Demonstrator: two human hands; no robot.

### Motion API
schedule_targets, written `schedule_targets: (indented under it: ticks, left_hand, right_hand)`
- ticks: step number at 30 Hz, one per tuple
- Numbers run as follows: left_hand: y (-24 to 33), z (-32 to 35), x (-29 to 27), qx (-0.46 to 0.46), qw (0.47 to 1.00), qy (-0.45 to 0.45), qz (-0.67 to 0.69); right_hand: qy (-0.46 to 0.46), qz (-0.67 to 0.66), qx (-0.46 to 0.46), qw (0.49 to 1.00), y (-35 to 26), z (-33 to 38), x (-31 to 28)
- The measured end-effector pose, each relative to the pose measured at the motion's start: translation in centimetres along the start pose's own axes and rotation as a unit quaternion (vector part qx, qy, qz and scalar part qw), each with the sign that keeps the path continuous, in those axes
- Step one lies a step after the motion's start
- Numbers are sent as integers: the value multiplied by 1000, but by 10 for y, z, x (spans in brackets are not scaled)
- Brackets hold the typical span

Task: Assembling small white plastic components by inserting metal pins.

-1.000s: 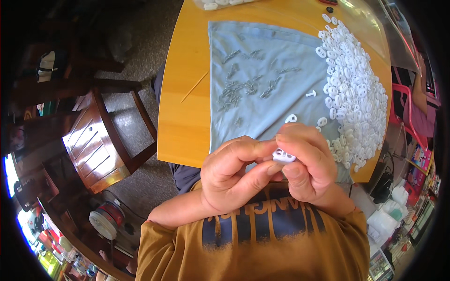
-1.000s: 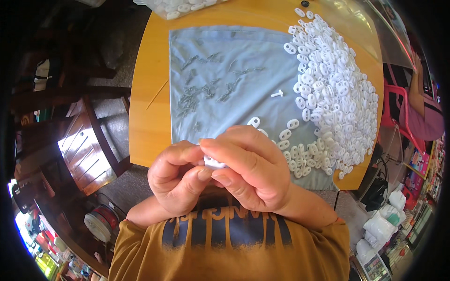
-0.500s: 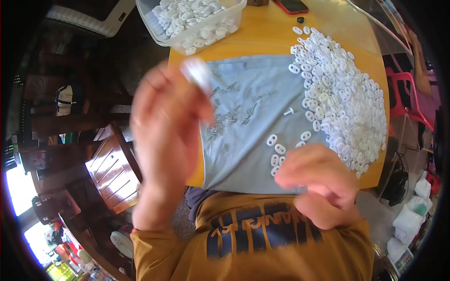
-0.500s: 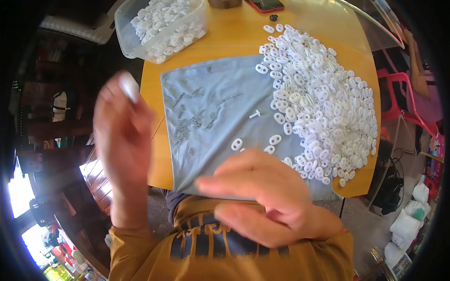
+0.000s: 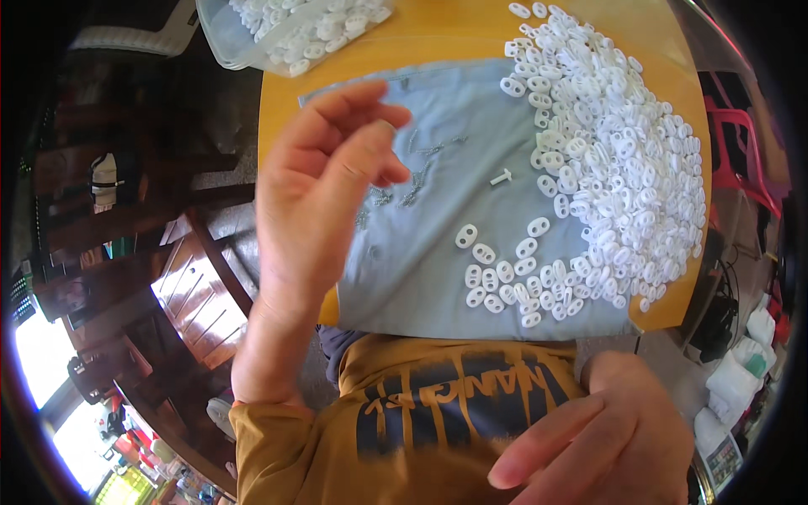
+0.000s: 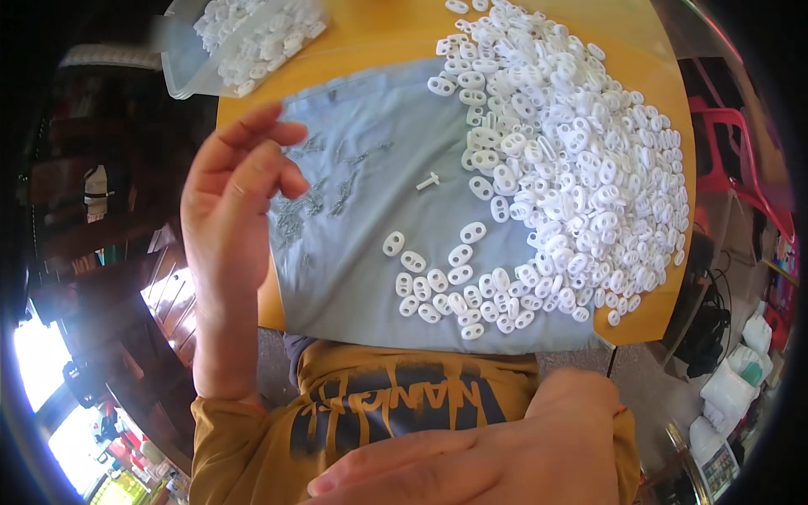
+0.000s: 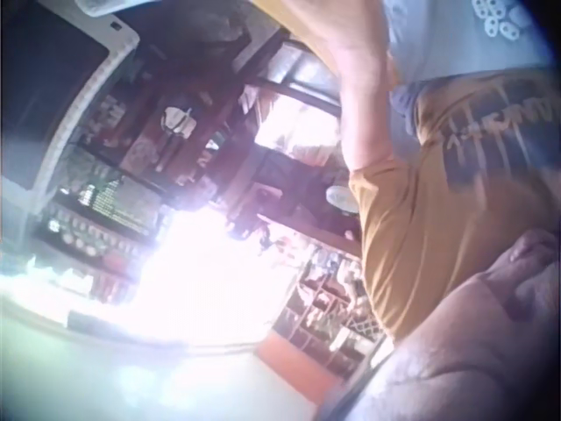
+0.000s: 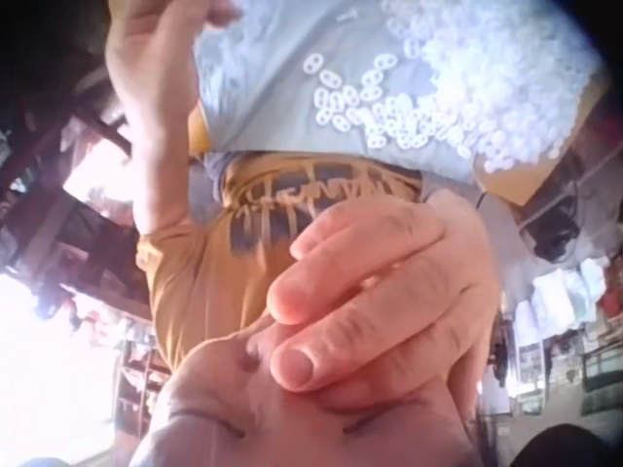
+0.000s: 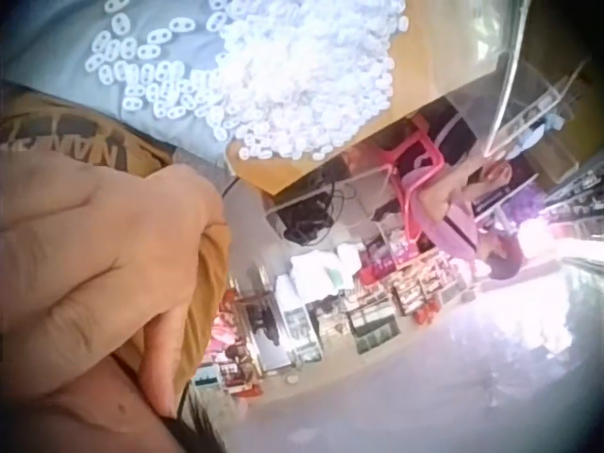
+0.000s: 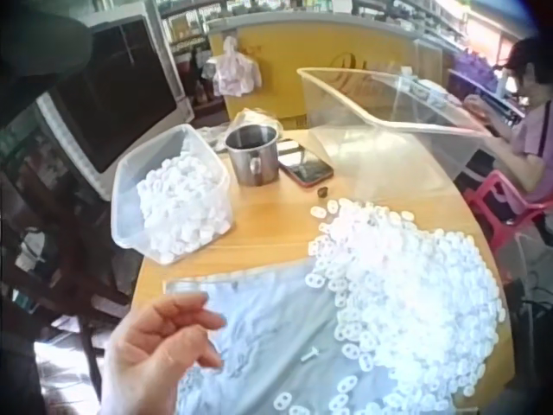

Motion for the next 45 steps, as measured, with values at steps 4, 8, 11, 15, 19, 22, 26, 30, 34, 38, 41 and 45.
schedule_targets:
  ticks: [4, 8, 11, 15, 19, 22, 26, 30, 34, 38, 41, 45]
  left_hand:
    - [-7, 21, 19, -53, 999, 1, -7]
    - [-17, 36, 22, -83, 995, -31, -39]
    - [-29, 42, 27, -100, 990, -65, -78]
    - [-38, 52, 36, -107, 981, -92, -136]
    - [-41, 64, 52, -70, 971, -122, -194]
    - [-42, 76, 56, -66, 973, -105, -194]
    - [-43, 86, 61, -44, 970, -91, -222]
    - [-39, 89, 71, 5, 957, -119, -265]
    - [-46, 94, 86, 11, 956, -152, -250]
    - [-59, 101, 110, -69, 946, -250, -195]
    - [-62, 108, 139, -162, 915, -360, -86]
    - [-53, 127, 179, -105, 855, -504, 51]
  right_hand:
    - [-4, 47, 12, 999, 7, -3, -12]
    - [37, 49, 49, 997, 10, 1, -14]
    - [17, 88, 4, 996, 5, 4, -23]
    - [-134, 89, -60, 985, -8, 12, -24]
    - [-129, 67, -72, 987, -18, 29, -31]
    - [-34, 104, -77, 991, -27, 40, -31]
    - [-125, 40, -144, 981, -39, 42, -36]
    - [-200, -66, -138, 968, -47, 38, -42]
    - [-205, -226, -256, 917, -60, 38, -48]
    - [-326, -300, -163, 882, -75, 37, -36]
    - [-438, -320, -210, 813, -86, 44, -20]
    - [-377, -312, -238, 839, -84, 41, -22]
Point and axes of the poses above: each hand's wrist, its own z-axis away from the middle knuckle, its own x-axis out of the palm, y = z × x, the point moved 7 cm from there along -z, towards the middle knuckle, and after that the axes turned 9 degrees about z, right-handed, at the moved point
